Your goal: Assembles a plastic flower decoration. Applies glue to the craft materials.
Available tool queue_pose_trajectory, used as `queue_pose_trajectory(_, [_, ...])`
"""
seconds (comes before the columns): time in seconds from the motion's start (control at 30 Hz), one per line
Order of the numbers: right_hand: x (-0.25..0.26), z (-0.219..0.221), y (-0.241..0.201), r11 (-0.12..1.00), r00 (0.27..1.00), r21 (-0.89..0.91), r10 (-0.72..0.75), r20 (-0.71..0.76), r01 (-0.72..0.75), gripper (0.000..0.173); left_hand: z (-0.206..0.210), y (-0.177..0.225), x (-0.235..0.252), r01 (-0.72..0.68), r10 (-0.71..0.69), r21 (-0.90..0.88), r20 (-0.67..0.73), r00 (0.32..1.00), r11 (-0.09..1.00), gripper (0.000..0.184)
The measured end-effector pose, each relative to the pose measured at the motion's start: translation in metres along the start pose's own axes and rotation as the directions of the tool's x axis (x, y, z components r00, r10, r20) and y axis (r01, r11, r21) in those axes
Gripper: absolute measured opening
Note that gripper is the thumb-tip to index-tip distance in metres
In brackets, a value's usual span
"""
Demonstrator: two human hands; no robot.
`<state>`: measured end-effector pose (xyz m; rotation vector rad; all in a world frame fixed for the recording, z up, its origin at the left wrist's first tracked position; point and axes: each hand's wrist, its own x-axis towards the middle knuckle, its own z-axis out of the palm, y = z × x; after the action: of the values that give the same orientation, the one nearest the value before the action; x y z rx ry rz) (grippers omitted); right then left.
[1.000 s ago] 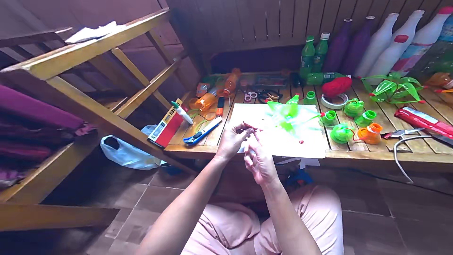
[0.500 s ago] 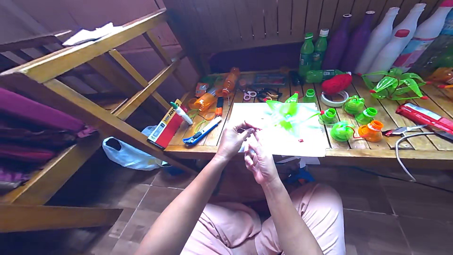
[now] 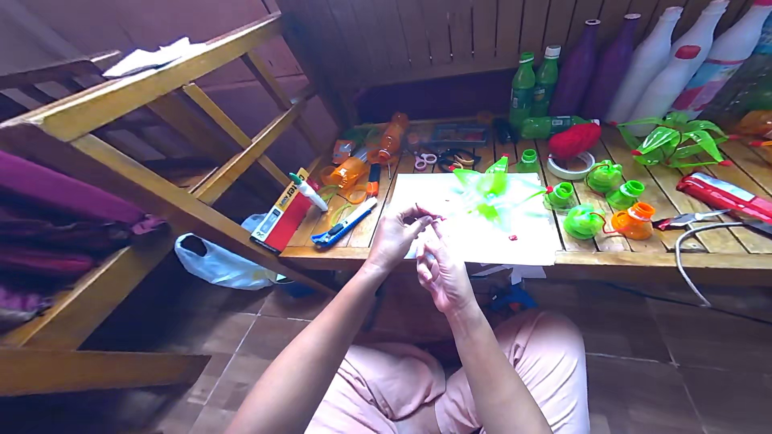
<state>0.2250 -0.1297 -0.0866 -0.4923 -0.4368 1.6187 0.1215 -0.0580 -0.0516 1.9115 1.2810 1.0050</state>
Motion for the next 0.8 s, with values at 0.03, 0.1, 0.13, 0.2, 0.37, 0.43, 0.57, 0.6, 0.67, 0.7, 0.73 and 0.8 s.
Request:
queue_pose_trajectory(0.03, [-0.0002, -0.0002, 0.0001, 1.0, 1.0, 0.003, -0.003, 0.006, 0.003, 0.039, 0.0, -0.0001, 0.0002, -0.002, 0.002, 0.002, 0.003, 1.0, 1.0, 0.005])
queue_pose_trajectory(0.1, [-0.0004, 0.0, 0.0003, 1.0, 1.0, 0.007, -0.005, 0.011, 0.005, 0.039, -0.0005, -0.0002, 0.0002, 0.003, -0.003, 0.0, 0.003, 1.0, 1.0, 0.005])
queue_pose_trajectory(0.13, [-0.0005, 0.0003, 0.0001, 1.0, 1.0, 0.008, -0.003, 0.01, 0.003, 0.039, -0.0009, 0.0002, 0.0002, 0.005, -0.005, 0.001, 0.002, 1.0, 1.0, 0.005])
queue_pose_trajectory(0.2, [-0.0005, 0.0002, 0.0003, 1.0, 1.0, 0.005, 0.001, 0.007, -0.001, 0.042, -0.0014, 0.0003, 0.0004, 0.01, -0.01, 0.006, 0.005, 1.0, 1.0, 0.005])
queue_pose_trajectory(0.37, [0.0, -0.0002, 0.0009, 1.0, 1.0, 0.007, 0.0, -0.004, 0.0, 0.041, -0.0008, -0.0002, 0.0009, 0.002, -0.002, 0.003, 0.01, 1.0, 1.0, 0.006])
queue_pose_trajectory(0.43, [-0.0005, 0.0, 0.0008, 1.0, 1.0, 0.012, -0.002, -0.001, 0.002, 0.039, -0.0007, 0.0013, 0.0008, 0.007, -0.007, 0.009, 0.014, 1.0, 1.0, 0.005])
queue_pose_trajectory(0.57, [-0.0008, 0.0003, -0.0002, 1.0, 1.0, 0.017, -0.001, -0.003, 0.001, 0.043, -0.0007, 0.0024, 0.0008, 0.008, -0.008, 0.008, 0.006, 1.0, 1.0, 0.004])
queue_pose_trajectory(0.6, [-0.0009, 0.0002, -0.0001, 1.0, 1.0, 0.017, -0.002, -0.002, 0.002, 0.044, -0.0009, 0.0017, 0.0006, 0.004, -0.004, 0.006, 0.006, 1.0, 1.0, 0.004])
queue_pose_trajectory(0.67, [-0.0006, -0.0007, 0.0003, 1.0, 1.0, 0.013, -0.004, 0.003, 0.004, 0.045, -0.0013, 0.001, 0.0004, -0.002, 0.002, 0.007, 0.005, 1.0, 1.0, 0.005])
queue_pose_trajectory(0.7, [-0.0004, -0.0009, 0.0009, 1.0, 1.0, 0.009, -0.007, 0.005, 0.007, 0.043, -0.0014, 0.0002, 0.0007, -0.007, 0.007, 0.005, 0.008, 1.0, 1.0, 0.006])
queue_pose_trajectory(0.73, [-0.0004, -0.0009, 0.0013, 1.0, 1.0, 0.007, -0.008, 0.005, 0.008, 0.042, -0.0012, -0.0001, 0.0006, -0.013, 0.013, -0.001, 0.009, 1.0, 1.0, 0.007])
queue_pose_trajectory(0.8, [-0.0008, -0.0011, 0.0015, 1.0, 1.0, 0.015, -0.007, 0.0, 0.007, 0.044, -0.001, -0.0006, 0.0008, -0.02, 0.02, -0.009, 0.01, 1.0, 1.0, 0.007])
